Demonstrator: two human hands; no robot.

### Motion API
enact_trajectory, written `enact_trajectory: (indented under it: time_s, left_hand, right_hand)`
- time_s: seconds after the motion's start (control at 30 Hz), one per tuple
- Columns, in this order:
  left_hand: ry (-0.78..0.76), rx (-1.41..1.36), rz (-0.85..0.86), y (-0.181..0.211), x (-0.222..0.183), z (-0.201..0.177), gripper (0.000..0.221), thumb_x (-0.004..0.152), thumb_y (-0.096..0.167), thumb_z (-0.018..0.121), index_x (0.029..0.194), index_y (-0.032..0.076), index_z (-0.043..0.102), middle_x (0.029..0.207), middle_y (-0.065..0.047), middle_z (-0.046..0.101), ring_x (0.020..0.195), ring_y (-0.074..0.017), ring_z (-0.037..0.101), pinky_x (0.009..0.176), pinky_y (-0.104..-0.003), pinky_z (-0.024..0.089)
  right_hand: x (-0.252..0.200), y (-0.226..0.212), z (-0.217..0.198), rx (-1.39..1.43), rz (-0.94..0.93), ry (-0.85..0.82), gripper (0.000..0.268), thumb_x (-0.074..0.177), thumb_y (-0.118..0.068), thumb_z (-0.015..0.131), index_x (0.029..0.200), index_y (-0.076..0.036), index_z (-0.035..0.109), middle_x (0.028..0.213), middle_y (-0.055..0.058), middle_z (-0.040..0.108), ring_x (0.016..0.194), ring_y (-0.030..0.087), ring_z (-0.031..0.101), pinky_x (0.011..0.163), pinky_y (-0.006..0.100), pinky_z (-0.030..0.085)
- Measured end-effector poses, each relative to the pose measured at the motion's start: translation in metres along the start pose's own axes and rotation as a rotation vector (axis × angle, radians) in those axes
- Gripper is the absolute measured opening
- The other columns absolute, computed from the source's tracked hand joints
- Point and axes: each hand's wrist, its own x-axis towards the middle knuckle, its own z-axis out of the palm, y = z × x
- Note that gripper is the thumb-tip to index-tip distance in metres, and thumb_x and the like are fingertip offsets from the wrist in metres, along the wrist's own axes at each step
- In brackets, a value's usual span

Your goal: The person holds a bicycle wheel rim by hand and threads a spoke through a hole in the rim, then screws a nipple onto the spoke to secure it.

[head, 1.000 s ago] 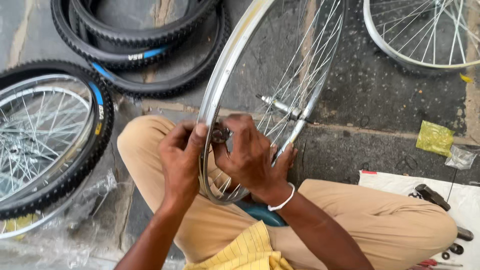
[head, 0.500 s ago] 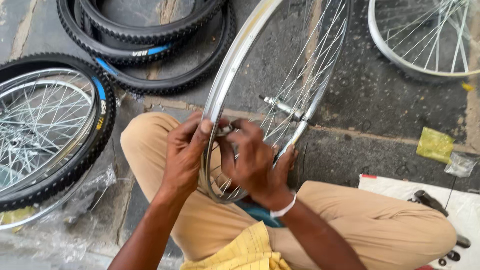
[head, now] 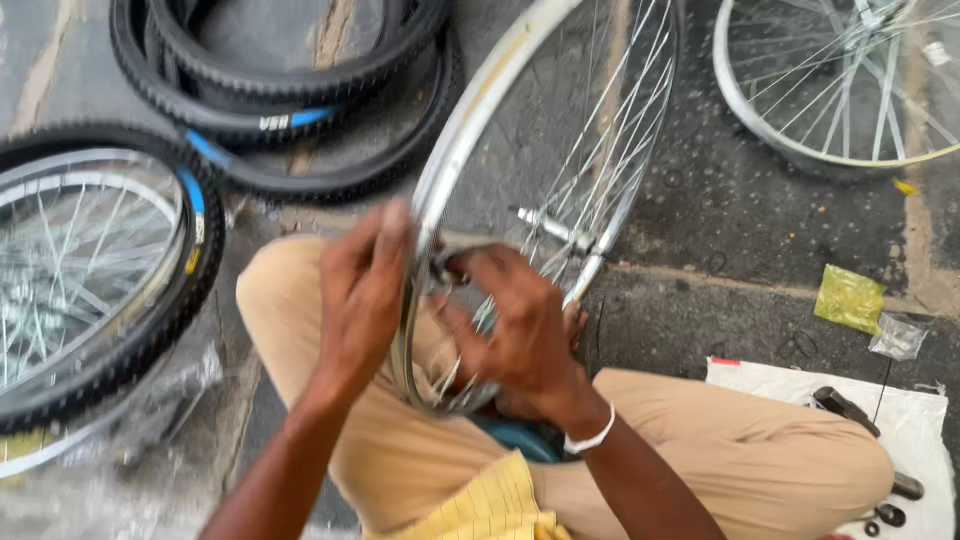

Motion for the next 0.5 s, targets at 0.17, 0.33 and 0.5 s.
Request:
enact_trajectory:
  time_s: [0.17,0.33,0.5]
  left_hand:
    - [0.086,0.157,0.064,-0.013,-0.004,0.006,0.049,0.11,0.033,0.058,0.073,0.002,0.05,0.064,0.002,0.041,0.062,-0.0084,0.036,0.055,-0.028,0.03]
    - [0.145,-0.14,0.037,-0.039,-0.04,0.007,0.029,0.103,0.028,0.067,0.089,0.003,0.06,0.078,0.002,0.058,0.073,-0.0061,0.05,0.065,-0.025,0.041]
    - [0.173,-0.321,-0.01,-0.05,-0.042,0.001,0.025,0.1,0.025,0.071,0.103,0.001,0.065,0.092,0.0,0.067,0.085,-0.0067,0.059,0.079,-0.023,0.048]
  right_hand:
    - [-0.012,-0.007,0.007,0.106,0.082,0.293,0.03,0.094,-0.007,0.074,0.12,0.0,0.062,0.116,0.017,0.071,0.105,0.03,0.073,0.093,0.037,0.059]
    - [-0.021,0.003,0.015,0.282,0.283,0.058,0.037,0.094,-0.013,0.075,0.128,-0.001,0.066,0.125,0.017,0.072,0.121,0.029,0.07,0.106,0.039,0.053]
    - [-0.005,0.028,0.011,0.721,0.294,-0.303,0.066,0.084,-0.017,0.075,0.143,0.0,0.052,0.139,0.017,0.06,0.13,0.03,0.056,0.113,0.043,0.041]
